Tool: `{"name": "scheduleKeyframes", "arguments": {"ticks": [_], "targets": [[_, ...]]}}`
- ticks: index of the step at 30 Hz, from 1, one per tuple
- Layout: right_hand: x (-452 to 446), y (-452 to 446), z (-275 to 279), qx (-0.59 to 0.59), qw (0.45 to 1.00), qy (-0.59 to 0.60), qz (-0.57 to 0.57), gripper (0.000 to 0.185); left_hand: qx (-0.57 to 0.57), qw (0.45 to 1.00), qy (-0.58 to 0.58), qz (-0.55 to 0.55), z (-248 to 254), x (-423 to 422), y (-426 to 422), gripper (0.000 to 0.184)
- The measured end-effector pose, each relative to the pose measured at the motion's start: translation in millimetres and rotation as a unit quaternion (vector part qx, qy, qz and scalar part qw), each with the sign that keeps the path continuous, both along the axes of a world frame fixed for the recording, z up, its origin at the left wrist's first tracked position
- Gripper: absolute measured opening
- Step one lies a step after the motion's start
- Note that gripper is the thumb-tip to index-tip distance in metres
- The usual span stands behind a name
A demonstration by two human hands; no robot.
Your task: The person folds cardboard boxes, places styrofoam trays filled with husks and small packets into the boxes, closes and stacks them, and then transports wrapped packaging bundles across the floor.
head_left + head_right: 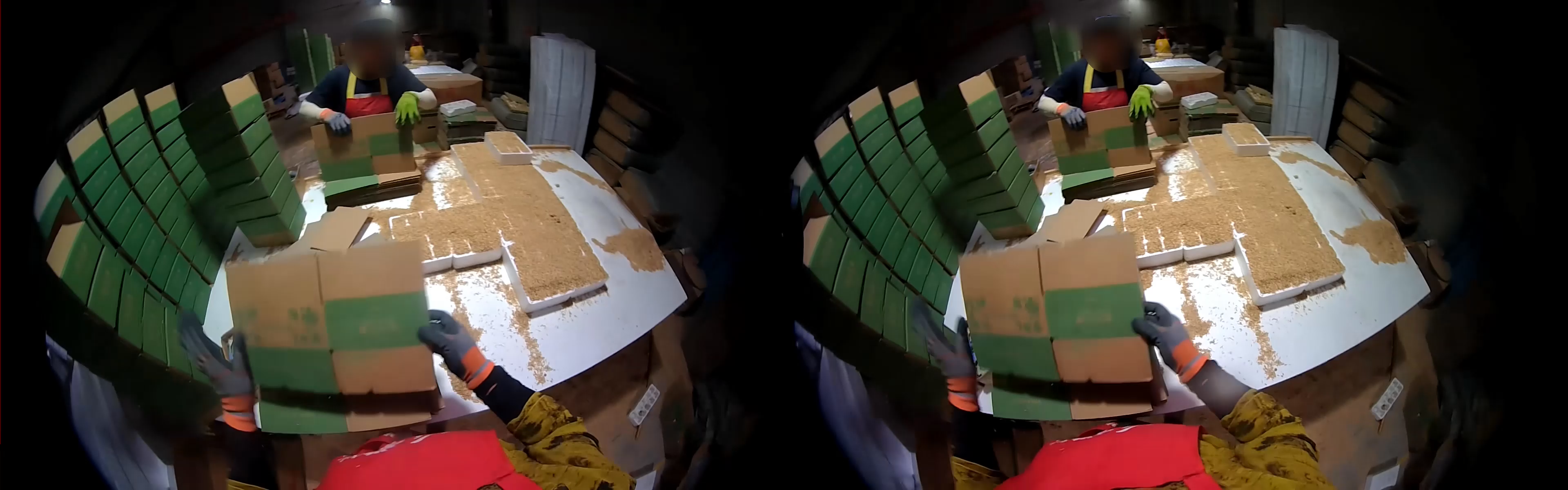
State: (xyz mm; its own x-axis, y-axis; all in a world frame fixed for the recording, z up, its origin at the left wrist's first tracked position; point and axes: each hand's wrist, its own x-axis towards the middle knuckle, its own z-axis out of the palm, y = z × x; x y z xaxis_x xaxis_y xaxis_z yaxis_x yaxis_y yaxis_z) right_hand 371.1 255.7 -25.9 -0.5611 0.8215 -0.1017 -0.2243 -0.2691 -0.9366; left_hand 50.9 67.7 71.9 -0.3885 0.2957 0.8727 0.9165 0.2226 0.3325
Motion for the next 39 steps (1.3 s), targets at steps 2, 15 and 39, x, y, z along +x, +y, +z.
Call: {"name": "scheduleKeyframes", "arguments": {"ticks": [2, 15, 39], "targets": [[10.5, 20.0, -8.8, 0.034, 0.997, 0.072, -0.007, 0.038, -0.07, 0.993, 0.086, 0.035, 50.5, 0.7, -7.3, 0.066], [19.8, 8.7, -36.2, 0.136, 0.982, 0.06, -0.114, 0.017, -0.303, 0.91, 0.215, -0.185, 79.4, -1.2, 20.2, 0.055], [-51.2, -153.3, 99.2, 0.738, 0.547, -0.389, -0.065, 0.044, -0.435, 0.772, -0.069, -0.459, 71.0, -28.4, 10.8, 0.024]]}}
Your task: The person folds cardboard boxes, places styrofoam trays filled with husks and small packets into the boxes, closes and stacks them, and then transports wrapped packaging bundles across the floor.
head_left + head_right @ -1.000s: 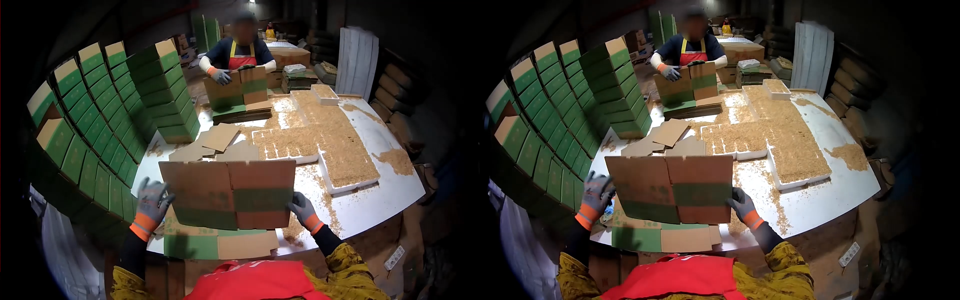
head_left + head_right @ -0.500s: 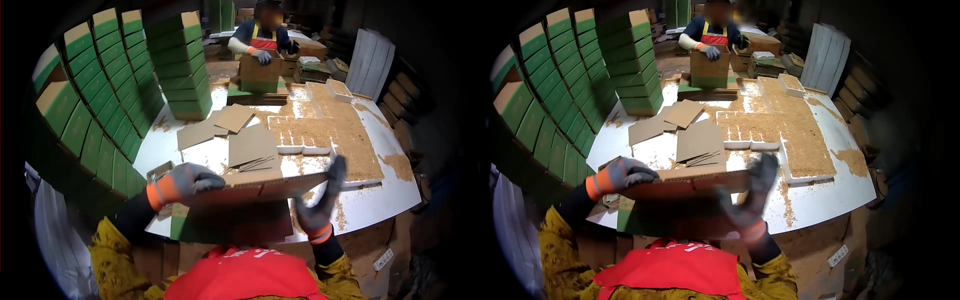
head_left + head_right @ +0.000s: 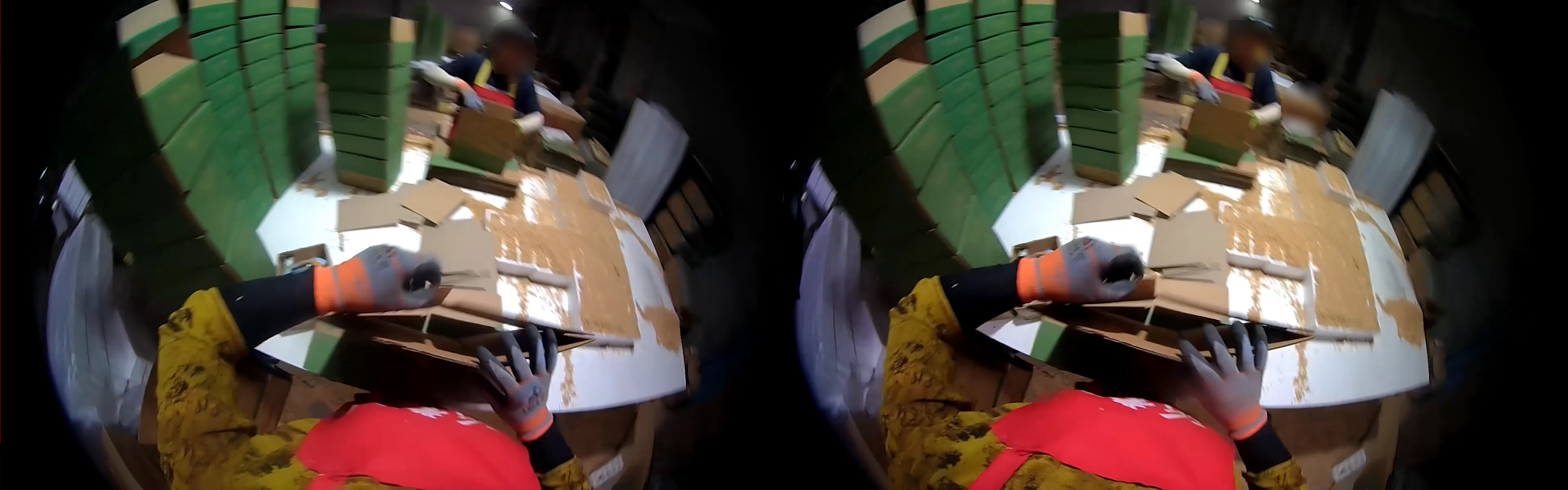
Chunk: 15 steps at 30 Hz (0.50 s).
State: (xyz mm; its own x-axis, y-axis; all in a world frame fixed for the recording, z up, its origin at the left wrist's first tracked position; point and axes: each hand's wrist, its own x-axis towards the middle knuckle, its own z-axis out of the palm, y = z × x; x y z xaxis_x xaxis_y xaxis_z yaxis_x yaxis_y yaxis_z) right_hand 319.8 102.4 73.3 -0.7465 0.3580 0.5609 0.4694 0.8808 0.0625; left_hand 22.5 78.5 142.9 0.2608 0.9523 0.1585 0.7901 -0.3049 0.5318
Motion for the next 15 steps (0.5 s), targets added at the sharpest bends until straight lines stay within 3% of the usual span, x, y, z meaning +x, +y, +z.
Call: {"name": "scheduleKeyframes", "arguments": {"ticks": [1, 2, 4, 5, 6, 8, 9, 10, 11, 12, 13, 14, 15], "targets": [[-2.9, -2.0, -0.2, -0.019, 1.0, 0.019, 0.013, 0.03, 0.042, 0.994, 0.028, 0.093, 6.6, -4.8, 0.8, 0.026], [2.9, -3.2, -4.4, -0.069, 0.996, 0.043, 0.03, 0.03, 0.087, 0.976, 0.057, 0.189, 14.9, -15.3, 0.9, 0.028], [17.3, 7.2, -14.4, -0.161, 0.969, 0.184, 0.043, 0.019, 0.187, 0.959, -0.033, 0.21, 22.9, -54.5, 7.3, 0.034], [22.4, 11.9, -5.3, -0.17, 0.955, 0.24, 0.036, 0.018, 0.088, 0.95, -0.107, 0.281, 43.5, -57.4, 0.0, 0.033], [30.5, 7.3, 29.7, -0.238, 0.941, 0.228, 0.075, 0.016, 0.093, 0.942, -0.112, 0.301, 51.2, -60.0, -8.1, 0.03], [46.9, 19.0, 27.4, -0.331, 0.899, 0.275, 0.077, 0.013, 0.227, 0.927, 0.029, 0.297, 22.1, -66.6, -11.9, 0.026], [45.9, 22.6, 30.9, -0.327, 0.915, 0.22, 0.086, 0.014, 0.182, 0.925, 0.102, 0.317, -10.1, -63.5, -3.1, 0.023], [44.5, 26.5, 34.6, -0.321, 0.927, 0.165, 0.097, 0.018, 0.223, 0.933, 0.051, 0.277, -41.0, -55.2, 2.4, 0.021], [21.0, 21.9, 48.9, -0.265, 0.944, 0.105, 0.165, 0.019, 0.105, 0.966, 0.0, 0.236, -30.9, -38.7, -2.2, 0.022], [14.2, 19.4, 46.0, -0.4, 0.903, 0.033, 0.156, 0.032, 0.091, 0.979, -0.003, 0.18, -45.7, -24.5, 4.8, 0.024], [-13.0, 10.7, 63.3, -0.309, 0.926, -0.006, 0.217, 0.048, 0.065, 0.982, 0.109, 0.142, -71.1, -9.0, 15.6, 0.032], [-28.9, 11.0, 66.0, -0.424, 0.876, -0.124, 0.193, 0.057, 0.011, 0.979, 0.194, 0.063, -104.8, -0.3, 25.8, 0.041], [-40.1, 24.3, 54.0, -0.438, 0.869, -0.178, 0.146, 0.059, -0.07, 0.985, 0.157, 0.003, -112.8, 0.7, 30.4, 0.043]]}}
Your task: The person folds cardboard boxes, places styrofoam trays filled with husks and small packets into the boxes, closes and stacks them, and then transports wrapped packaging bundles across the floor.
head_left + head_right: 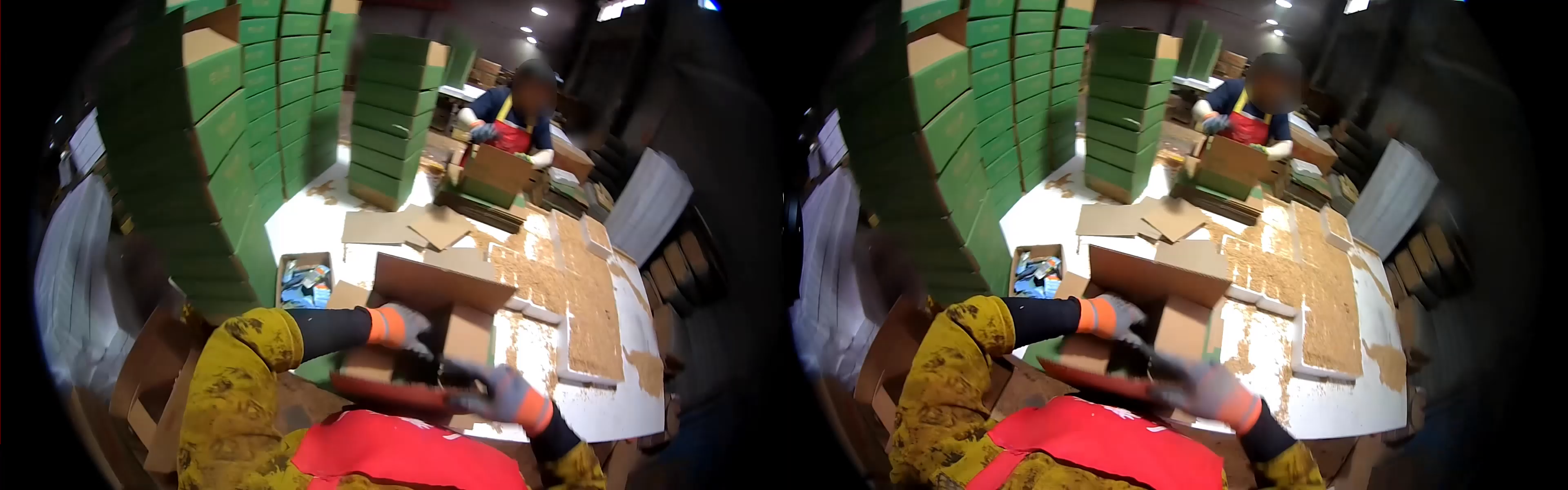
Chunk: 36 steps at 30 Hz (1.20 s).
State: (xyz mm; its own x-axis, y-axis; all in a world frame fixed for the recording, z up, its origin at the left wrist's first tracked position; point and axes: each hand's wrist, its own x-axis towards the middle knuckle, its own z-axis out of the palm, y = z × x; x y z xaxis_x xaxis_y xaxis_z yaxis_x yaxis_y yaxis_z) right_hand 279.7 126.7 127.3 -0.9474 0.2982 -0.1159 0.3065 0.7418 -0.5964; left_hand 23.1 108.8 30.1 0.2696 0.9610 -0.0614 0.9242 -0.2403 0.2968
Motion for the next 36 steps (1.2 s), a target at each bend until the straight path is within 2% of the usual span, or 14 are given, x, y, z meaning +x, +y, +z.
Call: {"name": "scheduleKeyframes", "arguments": {"ticks": [2, 5, 7, 9, 14, 18, 19, 22, 24, 25, 27, 29, 30, 36], "targets": [[-10.4, 35.6, -30.6, -0.118, 0.985, 0.108, -0.068, 0.065, -0.261, 0.893, -0.364, -0.049, -9.0, -40.3, 27.2, 0.047], [-6.3, 32.1, -72.9, -0.015, 0.976, 0.143, -0.163, 0.072, -0.09, 0.937, -0.334, -0.044, 36.2, -55.3, 2.5, 0.042], [-19.9, 21.2, -44.4, 0.348, 0.919, 0.173, -0.069, 0.073, 0.093, 0.981, -0.167, -0.002, 41.7, -17.7, -37.8, 0.041], [-36.1, 36.8, -28.8, 0.394, 0.89, 0.216, -0.085, 0.075, 0.238, 0.965, 0.025, 0.108, 23.6, 17.7, -53.0, 0.046], [-29.5, 73.0, -25.9, 0.342, 0.914, 0.196, -0.099, 0.073, 0.468, 0.843, -0.072, 0.257, -6.7, 6.0, -54.9, 0.081], [16.8, 40.7, -60.1, 0.052, 0.983, 0.176, -0.029, 0.048, 0.283, 0.888, 0.036, 0.36, 20.5, -7.0, -49.2, 0.068], [23.3, 41.3, -56.1, -0.271, 0.929, 0.221, -0.122, 0.044, 0.125, 0.91, 0.033, 0.393, 7.7, -12.5, -45.1, 0.065], [40.8, 105.3, -124.0, -0.21, 0.885, 0.33, -0.25, 0.057, 0.132, 0.895, 0.041, 0.423, -3.2, -34.8, -46.2, 0.061], [53.7, 120.6, -146.1, -0.535, 0.737, 0.152, -0.384, 0.069, 0.14, 0.907, 0.087, 0.389, 7.5, -24.8, -50.9, 0.06], [48.0, 118.2, -134.0, -0.706, 0.531, 0.131, -0.45, 0.074, 0.175, 0.911, 0.036, 0.372, 31.3, -1.5, -52.9, 0.058], [40.5, 127.9, -156.0, -0.603, 0.688, 0.217, -0.341, 0.068, 0.238, 0.906, -0.071, 0.342, 80.3, 39.7, -54.4, 0.055], [26.9, 121.8, -102.1, -0.645, 0.669, 0.242, -0.279, 0.061, 0.364, 0.871, -0.169, 0.282, 101.8, 42.4, -53.1, 0.051], [32.2, 123.3, -92.5, -0.594, 0.727, 0.251, -0.236, 0.055, 0.353, 0.752, -0.533, 0.164, 84.2, 24.5, -46.3, 0.05], [60.6, 78.2, -83.3, 0.012, 0.957, 0.287, -0.028, 0.03, 0.206, 0.776, -0.584, 0.122, -102.1, -124.2, -74.9, 0.052]]}}
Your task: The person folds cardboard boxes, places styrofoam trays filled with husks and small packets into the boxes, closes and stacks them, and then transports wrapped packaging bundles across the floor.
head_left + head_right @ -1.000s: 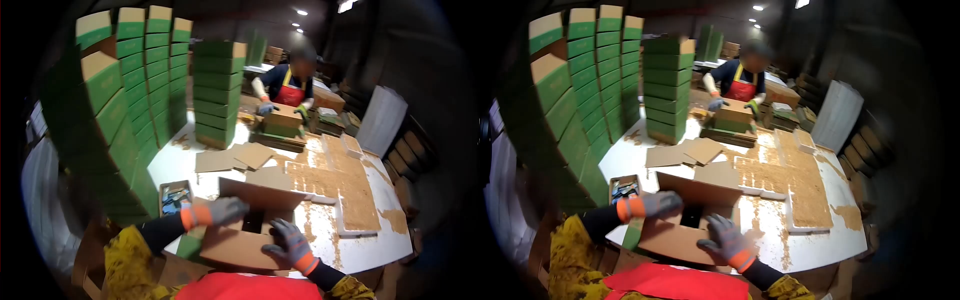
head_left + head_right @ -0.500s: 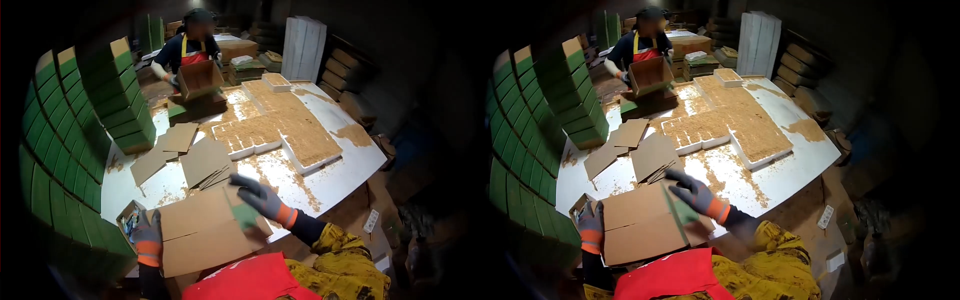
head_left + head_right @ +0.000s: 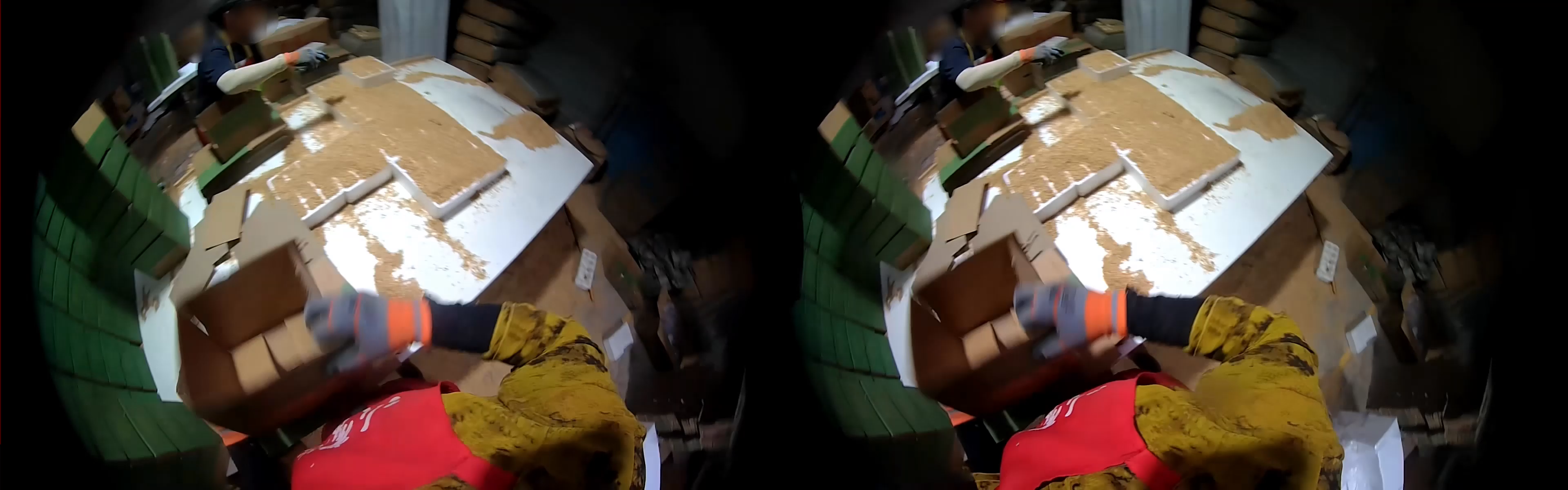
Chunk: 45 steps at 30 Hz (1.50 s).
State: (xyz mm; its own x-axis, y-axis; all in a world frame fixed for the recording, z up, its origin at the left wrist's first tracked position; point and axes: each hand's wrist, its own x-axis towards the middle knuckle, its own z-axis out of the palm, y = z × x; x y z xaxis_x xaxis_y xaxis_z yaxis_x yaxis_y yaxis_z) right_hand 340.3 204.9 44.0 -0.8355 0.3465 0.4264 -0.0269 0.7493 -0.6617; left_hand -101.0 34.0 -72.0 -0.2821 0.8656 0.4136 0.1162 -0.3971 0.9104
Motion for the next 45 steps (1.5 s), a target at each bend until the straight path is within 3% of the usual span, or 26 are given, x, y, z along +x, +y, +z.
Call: {"name": "scheduleKeyframes", "arguments": {"ticks": [1, 4, 5, 7, 8, 9, 10, 11, 12, 13, 14, 15, 17, 20, 22, 23, 25, 27, 29, 30, 33, 36, 38, 40, 45], "targets": [[-1.0, -13.6, -53.6, 0.084, 0.996, 0.019, 0.021, 0.031, -0.042, 0.993, -0.079, -0.072, -4.9, -7.0, 2.1, 0.052], [2.9, -43.4, -38.1, 0.04, 0.989, -0.141, 0.021, 0.032, -0.175, 0.893, -0.306, -0.28, 0.0, -6.9, 45.0, 0.053], [10.6, -40.5, -46.4, -0.08, 0.994, -0.045, 0.064, 0.034, -0.182, 0.913, -0.278, -0.238, 85.5, 70.3, 62.3, 0.052], [28.0, -23.3, -61.1, -0.287, 0.933, 0.17, 0.132, 0.039, -0.238, 0.938, -0.167, -0.188, 96.3, 90.3, 98.3, 0.052], [52.7, -4.7, -64.9, -0.324, 0.928, 0.176, 0.05, 0.047, -0.263, 0.946, -0.099, -0.159, 88.4, 96.0, 117.0, 0.051], [78.2, 19.5, -86.4, -0.457, 0.872, 0.156, -0.076, 0.045, -0.287, 0.946, -0.038, -0.144, 78.2, 108.0, 141.4, 0.051], [110.0, 50.9, -101.3, -0.366, 0.878, 0.185, -0.247, 0.045, -0.308, 0.942, 0.02, -0.128, 69.3, 126.9, 165.9, 0.051], [145.9, 87.1, -121.1, -0.327, 0.845, 0.161, -0.391, 0.041, -0.324, 0.936, 0.069, -0.119, 59.1, 146.6, 191.3, 0.051], [178.0, 115.6, -148.3, -0.172, 0.811, 0.131, -0.544, 0.047, -0.338, 0.927, 0.111, -0.12, 49.3, 165.6, 213.2, 0.05], [200.1, 151.5, -193.8, -0.1, 0.744, 0.006, -0.661, 0.066, -0.348, 0.918, 0.146, -0.123, 38.4, 185.4, 232.5, 0.05], [225.6, 174.4, -207.6, -0.128, 0.747, -0.012, -0.652, 0.079, -0.36, 0.907, 0.176, -0.129, 27.1, 201.8, 247.3, 0.05], [239.1, 195.3, -224.5, -0.082, 0.709, -0.175, -0.678, 0.079, -0.365, 0.898, 0.202, -0.138, 16.3, 217.5, 261.4, 0.05], [263.9, 223.4, -260.7, -0.078, 0.731, -0.314, -0.601, 0.079, -0.371, 0.884, 0.238, -0.157, -2.4, 243.2, 282.4, 0.049], [259.0, 216.1, -287.4, -0.106, 0.752, -0.226, -0.61, 0.077, -0.375, 0.863, 0.278, -0.191, -26.2, 277.6, 301.1, 0.049], [247.9, 210.9, -352.1, 0.046, 0.737, -0.142, -0.659, 0.073, -0.37, 0.854, 0.296, -0.215, -36.7, 299.9, 311.0, 0.048], [240.6, 188.2, -345.7, 0.076, 0.72, -0.15, -0.674, 0.072, -0.365, 0.853, 0.299, -0.225, -38.9, 310.0, 315.2, 0.048], [235.3, 129.0, -325.3, 0.083, 0.738, -0.159, -0.651, 0.07, -0.357, 0.849, 0.308, -0.238, -42.0, 325.1, 317.7, 0.047], [227.4, 62.7, -295.8, -0.026, 0.749, -0.147, -0.645, 0.066, -0.347, 0.847, 0.316, -0.249, -41.3, 337.6, 319.2, 0.047], [220.2, 6.7, -309.3, 0.019, 0.721, -0.138, -0.679, 0.054, -0.338, 0.845, 0.326, -0.256, -41.3, 346.7, 319.1, 0.047], [215.4, -19.3, -309.3, -0.022, 0.714, -0.104, -0.692, 0.052, -0.334, 0.844, 0.329, -0.261, -40.0, 350.4, 318.0, 0.046], [220.9, -69.0, -284.3, -0.197, 0.677, -0.073, -0.706, 0.066, -0.315, 0.845, 0.343, -0.264, -34.1, 357.6, 314.8, 0.046], [218.1, -66.8, -302.5, -0.219, 0.478, 0.167, -0.834, 0.086, -0.299, 0.848, 0.35, -0.262, -29.0, 356.0, 308.8, 0.045], [217.2, -56.7, -327.4, -0.342, 0.508, 0.323, -0.722, 0.098, -0.289, 0.851, 0.355, -0.257, -25.7, 348.0, 303.1, 0.045], [218.6, -33.4, -364.2, -0.193, 0.521, 0.293, -0.778, 0.104, -0.275, 0.858, 0.357, -0.248, -19.5, 335.4, 295.5, 0.044], [207.5, -65.5, -339.2, -0.331, 0.514, 0.409, -0.678, 0.066, -0.26, 0.884, 0.348, -0.172, -4.4, 227.8, 255.9, 0.043]]}}
